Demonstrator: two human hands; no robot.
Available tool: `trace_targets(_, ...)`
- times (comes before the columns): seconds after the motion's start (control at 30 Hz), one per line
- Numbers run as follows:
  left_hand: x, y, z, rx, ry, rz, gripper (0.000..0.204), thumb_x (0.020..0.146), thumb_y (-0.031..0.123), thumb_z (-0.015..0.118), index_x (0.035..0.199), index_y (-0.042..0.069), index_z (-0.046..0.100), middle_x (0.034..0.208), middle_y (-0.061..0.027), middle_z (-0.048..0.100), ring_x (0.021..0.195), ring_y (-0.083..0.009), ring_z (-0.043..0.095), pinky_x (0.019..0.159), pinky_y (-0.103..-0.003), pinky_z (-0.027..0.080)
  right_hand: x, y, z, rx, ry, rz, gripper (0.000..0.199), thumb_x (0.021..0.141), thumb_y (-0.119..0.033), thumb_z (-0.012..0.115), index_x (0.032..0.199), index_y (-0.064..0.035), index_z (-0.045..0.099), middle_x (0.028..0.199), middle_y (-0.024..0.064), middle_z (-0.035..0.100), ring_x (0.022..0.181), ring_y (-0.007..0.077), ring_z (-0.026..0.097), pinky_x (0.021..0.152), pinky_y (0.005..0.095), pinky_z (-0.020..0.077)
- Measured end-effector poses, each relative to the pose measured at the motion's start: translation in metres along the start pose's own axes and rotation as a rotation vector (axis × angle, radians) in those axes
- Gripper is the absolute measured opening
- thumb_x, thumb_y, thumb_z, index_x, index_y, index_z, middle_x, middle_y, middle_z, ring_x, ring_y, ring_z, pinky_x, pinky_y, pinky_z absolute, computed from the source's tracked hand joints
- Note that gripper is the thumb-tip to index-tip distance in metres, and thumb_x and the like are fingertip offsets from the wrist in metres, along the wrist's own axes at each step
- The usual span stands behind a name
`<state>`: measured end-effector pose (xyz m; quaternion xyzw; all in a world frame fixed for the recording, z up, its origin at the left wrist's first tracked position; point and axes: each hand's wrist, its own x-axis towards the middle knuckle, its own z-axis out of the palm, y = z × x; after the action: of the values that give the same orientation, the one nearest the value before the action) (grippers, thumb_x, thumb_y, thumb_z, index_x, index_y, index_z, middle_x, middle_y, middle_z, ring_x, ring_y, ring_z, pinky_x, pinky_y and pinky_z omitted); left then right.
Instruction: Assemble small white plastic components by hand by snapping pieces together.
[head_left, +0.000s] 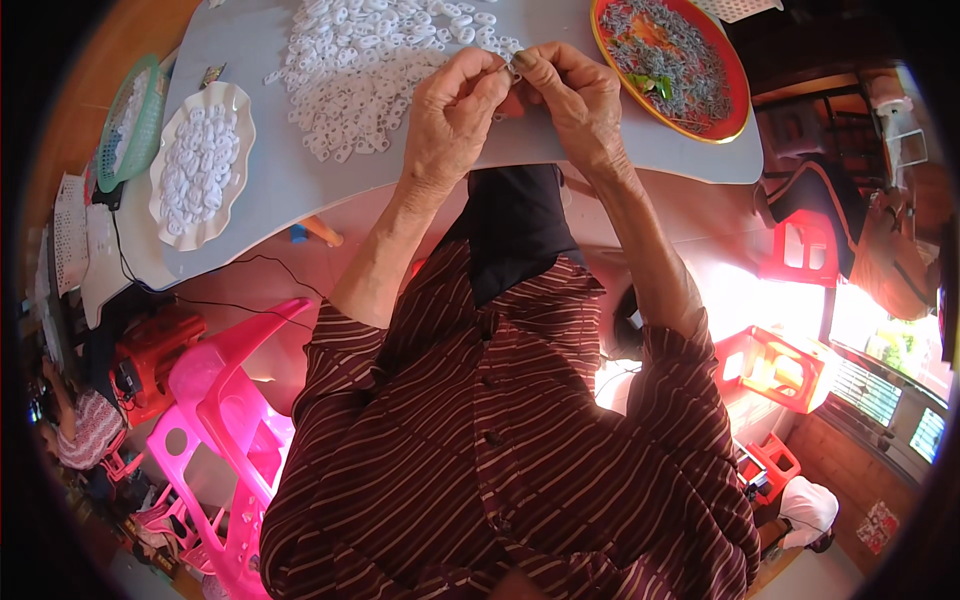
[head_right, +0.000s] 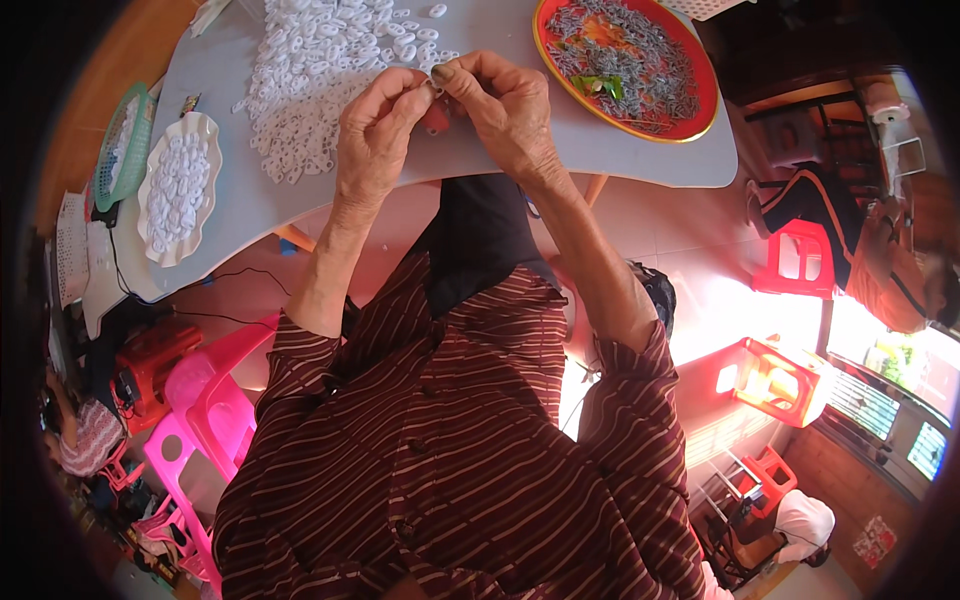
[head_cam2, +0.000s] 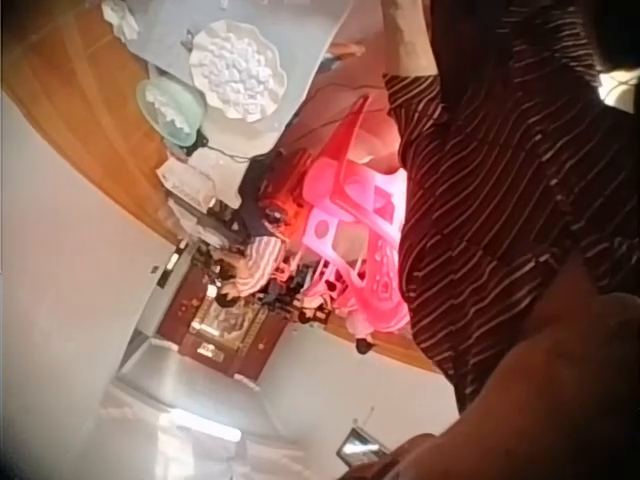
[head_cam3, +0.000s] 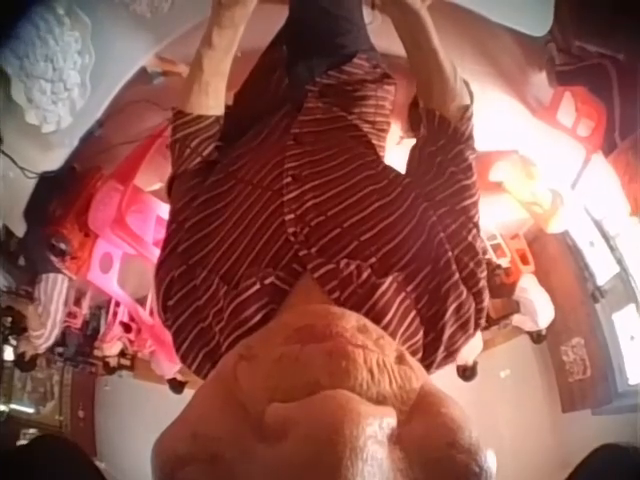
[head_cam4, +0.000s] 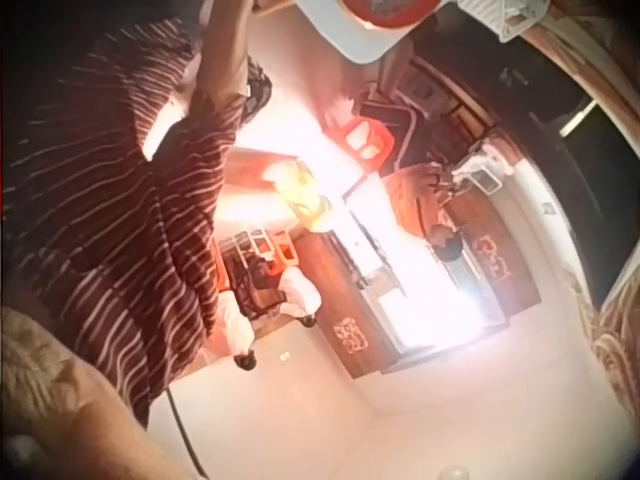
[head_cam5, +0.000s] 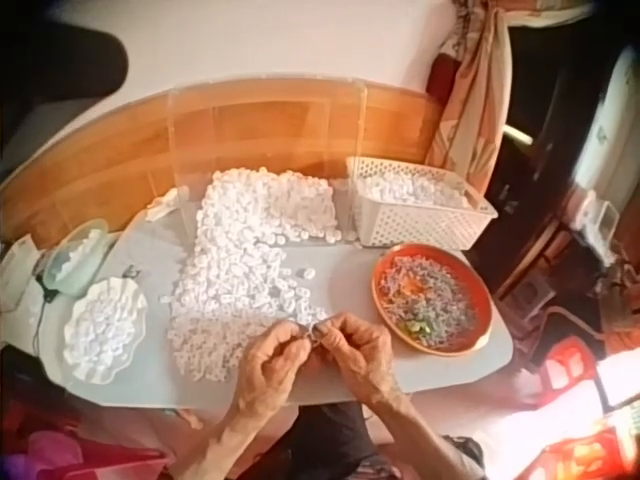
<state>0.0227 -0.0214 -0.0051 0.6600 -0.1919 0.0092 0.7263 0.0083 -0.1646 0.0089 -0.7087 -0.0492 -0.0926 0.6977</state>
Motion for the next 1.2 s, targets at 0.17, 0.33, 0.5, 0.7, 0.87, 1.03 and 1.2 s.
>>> trace_targets(0.17, 0.001, 0.006, -0.001, 0.018, 0.001, 0.052, 0.009, 0.088, 0.009, 0.055, 0.088, 0.0, 0.056, 0.07, -0.0019, 0.059, 0.065, -0.0078, 0.055, 0.06, -0.023, 0.046, 0.0, 0.001, 0.0, 0.148, -0.05, -0.022, 0.018, 0.087, -0.016, 0.063, 0.086, 0.0014, 0.063, 0.072, 0.0014, 0.062, 0.063, 0.0054, 0.054, 0.06, 0.02, 0.0451)
trace_targets(0.33, 0.028, 0.026, -0.012, 0.474, 0.024, 0.183, 0.007, 0.082, 0.005, 0.055, 0.088, 0.003, 0.058, 0.074, -0.0122, 0.059, 0.07, -0.0241, 0.059, 0.066, -0.028, 0.047, -0.002, -0.001, -0.002, 0.178, 0.022, 0.028, 0.016, 0.087, -0.014, 0.062, 0.088, 0.0021, 0.061, 0.075, 0.0037, 0.062, 0.062, 0.006, 0.054, 0.059, 0.0195, 0.0452)
trace_targets(0.5, 0.087, 0.001, -0.037, 0.914, -0.149, 0.565, 0.019, 0.08, 0.004, 0.055, 0.099, 0.004, 0.06, 0.082, -0.0142, 0.059, 0.082, -0.0318, 0.055, 0.075, -0.038, 0.045, -0.001, 0.005, -0.002, 0.257, -0.008, 0.008, 0.016, 0.087, -0.013, 0.063, 0.087, 0.0025, 0.061, 0.073, 0.0034, 0.061, 0.059, 0.0059, 0.052, 0.056, 0.0191, 0.0438)
trace_targets(0.7, 0.1, -0.009, -0.034, 1.133, -0.412, 0.429, 0.02, 0.077, 0.008, 0.058, 0.098, 0.007, 0.06, 0.086, -0.0139, 0.049, 0.086, -0.0314, 0.047, 0.08, -0.038, 0.041, 0.001, 0.009, -0.004, 0.231, -0.009, 0.014, 0.017, 0.087, -0.014, 0.062, 0.088, 0.0028, 0.061, 0.072, 0.0028, 0.06, 0.059, 0.0054, 0.05, 0.055, 0.0193, 0.0424)
trace_targets(0.87, 0.097, -0.019, -0.033, 1.143, -0.303, 0.627, 0.018, 0.078, 0.009, 0.058, 0.095, 0.003, 0.058, 0.087, -0.0141, 0.051, 0.088, -0.031, 0.048, 0.08, -0.038, 0.041, 0.001, 0.008, -0.003, 0.23, -0.004, 0.01, 0.017, 0.087, -0.014, 0.062, 0.087, 0.0028, 0.061, 0.072, 0.0023, 0.059, 0.059, 0.0057, 0.05, 0.055, 0.0196, 0.0423)
trace_targets(1.03, 0.071, 0.007, -0.024, 0.641, -0.132, 0.363, 0.016, 0.084, 0.013, 0.06, 0.096, 0.002, 0.06, 0.081, -0.0054, 0.058, 0.077, -0.0158, 0.053, 0.069, -0.028, 0.043, 0.0, 0.006, -0.008, 0.202, 0.005, -0.029, 0.017, 0.088, -0.015, 0.061, 0.089, 0.002, 0.061, 0.076, 0.0024, 0.06, 0.062, 0.0063, 0.051, 0.058, 0.0203, 0.0434)
trace_targets(1.2, 0.045, 0.006, -0.013, 0.199, -0.076, 0.079, 0.018, 0.088, 0.016, 0.06, 0.097, 0.001, 0.061, 0.072, 0.002, 0.06, 0.065, -0.0035, 0.052, 0.055, -0.019, 0.041, 0.001, 0.003, -0.002, 0.425, -0.016, -0.029, 0.017, 0.091, -0.015, 0.057, 0.097, 0.0011, 0.059, 0.092, 0.0045, 0.061, 0.078, 0.0088, 0.057, 0.069, 0.0229, 0.0476)
